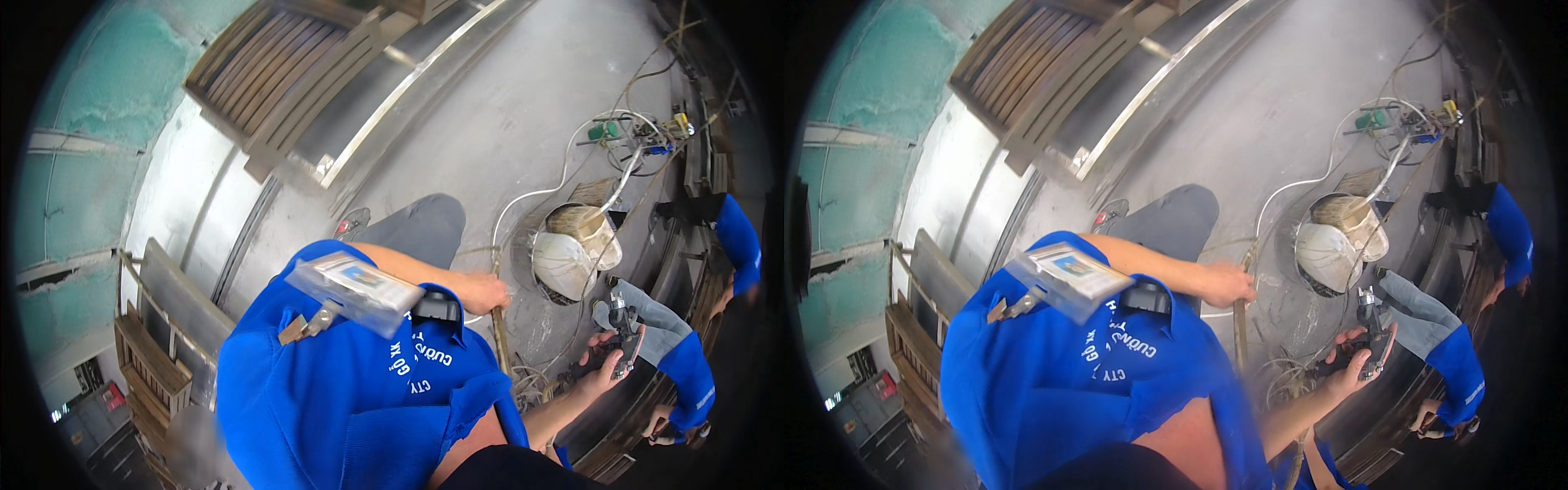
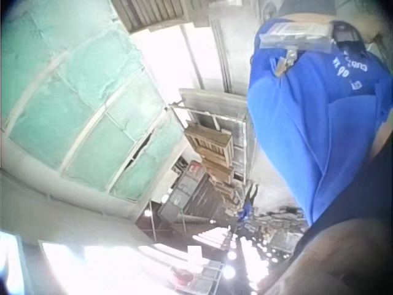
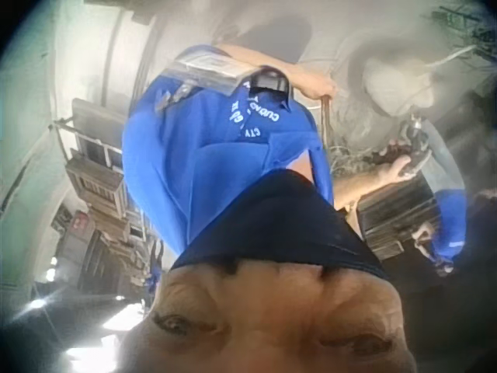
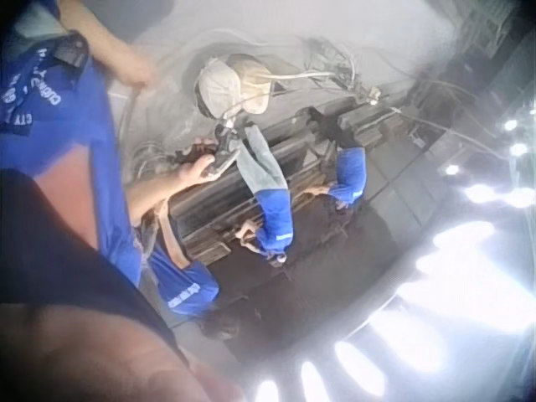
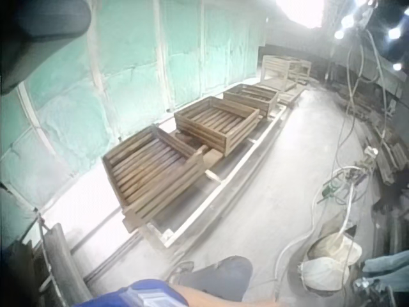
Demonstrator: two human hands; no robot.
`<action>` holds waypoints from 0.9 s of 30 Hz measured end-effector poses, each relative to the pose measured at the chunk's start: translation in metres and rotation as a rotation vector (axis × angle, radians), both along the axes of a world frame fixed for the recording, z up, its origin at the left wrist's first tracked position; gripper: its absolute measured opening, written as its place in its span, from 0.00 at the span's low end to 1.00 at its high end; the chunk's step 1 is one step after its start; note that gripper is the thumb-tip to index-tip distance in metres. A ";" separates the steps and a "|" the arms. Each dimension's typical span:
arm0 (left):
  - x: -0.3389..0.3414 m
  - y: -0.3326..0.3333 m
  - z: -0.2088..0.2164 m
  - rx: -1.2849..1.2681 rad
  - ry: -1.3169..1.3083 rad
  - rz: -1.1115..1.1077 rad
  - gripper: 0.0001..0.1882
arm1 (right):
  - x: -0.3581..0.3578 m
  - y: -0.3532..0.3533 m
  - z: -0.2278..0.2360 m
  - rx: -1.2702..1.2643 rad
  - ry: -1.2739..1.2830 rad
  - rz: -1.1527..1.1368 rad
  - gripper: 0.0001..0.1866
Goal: The person uses a spray gun connected to a hose to apply a coating to wooden furniture frames. They move around the frames, spraying different sections and sides of the wood.
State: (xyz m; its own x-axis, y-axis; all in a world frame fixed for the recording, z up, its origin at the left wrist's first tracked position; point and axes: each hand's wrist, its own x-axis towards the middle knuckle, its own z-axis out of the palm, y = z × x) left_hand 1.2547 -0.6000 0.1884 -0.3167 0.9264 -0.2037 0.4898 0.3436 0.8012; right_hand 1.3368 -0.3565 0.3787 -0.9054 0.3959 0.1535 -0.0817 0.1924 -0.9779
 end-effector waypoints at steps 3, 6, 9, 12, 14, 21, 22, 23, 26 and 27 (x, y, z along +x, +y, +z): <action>-0.009 0.004 -0.005 0.012 0.047 -0.082 0.08 | -0.012 -0.001 -0.003 0.026 0.039 -0.052 0.46; -0.019 -0.011 -0.020 -0.013 0.076 -0.085 0.07 | -0.034 -0.007 -0.027 -0.086 0.084 -0.077 0.49; -0.038 -0.048 -0.040 -0.015 0.078 0.013 0.06 | -0.063 -0.019 -0.072 -0.181 0.082 -0.093 0.47; -0.066 -0.081 -0.057 0.005 0.100 0.076 0.07 | -0.072 -0.026 -0.120 -0.240 0.053 -0.185 0.43; -0.083 -0.084 -0.063 -0.014 0.087 0.043 0.08 | -0.053 -0.028 -0.143 -0.256 0.030 -0.296 0.42; -0.100 -0.009 -0.046 0.011 0.095 -0.242 0.07 | 0.077 -0.033 -0.181 -0.285 -0.089 -0.793 0.33; -0.095 0.000 -0.044 0.001 0.107 -0.292 0.06 | 0.091 -0.029 -0.186 -0.230 -0.107 -0.841 0.35; -0.089 0.007 -0.044 -0.077 0.121 -0.351 0.06 | 0.104 -0.026 -0.193 -0.221 -0.090 -0.860 0.33; -0.080 0.013 -0.056 -0.186 0.125 -0.426 0.08 | 0.133 -0.021 -0.211 -0.164 -0.044 -0.895 0.31; -0.081 0.012 -0.063 -0.208 0.137 -0.439 0.09 | 0.138 -0.019 -0.216 -0.158 -0.008 -0.893 0.32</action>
State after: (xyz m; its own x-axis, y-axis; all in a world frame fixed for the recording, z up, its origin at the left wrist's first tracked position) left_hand 1.1740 -0.5882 0.1253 0.0565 0.9225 -0.3818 0.7201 0.2273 0.6556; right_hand 1.4752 -0.3753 0.1623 -0.2517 0.9672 0.0331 0.0407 0.0447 -0.9982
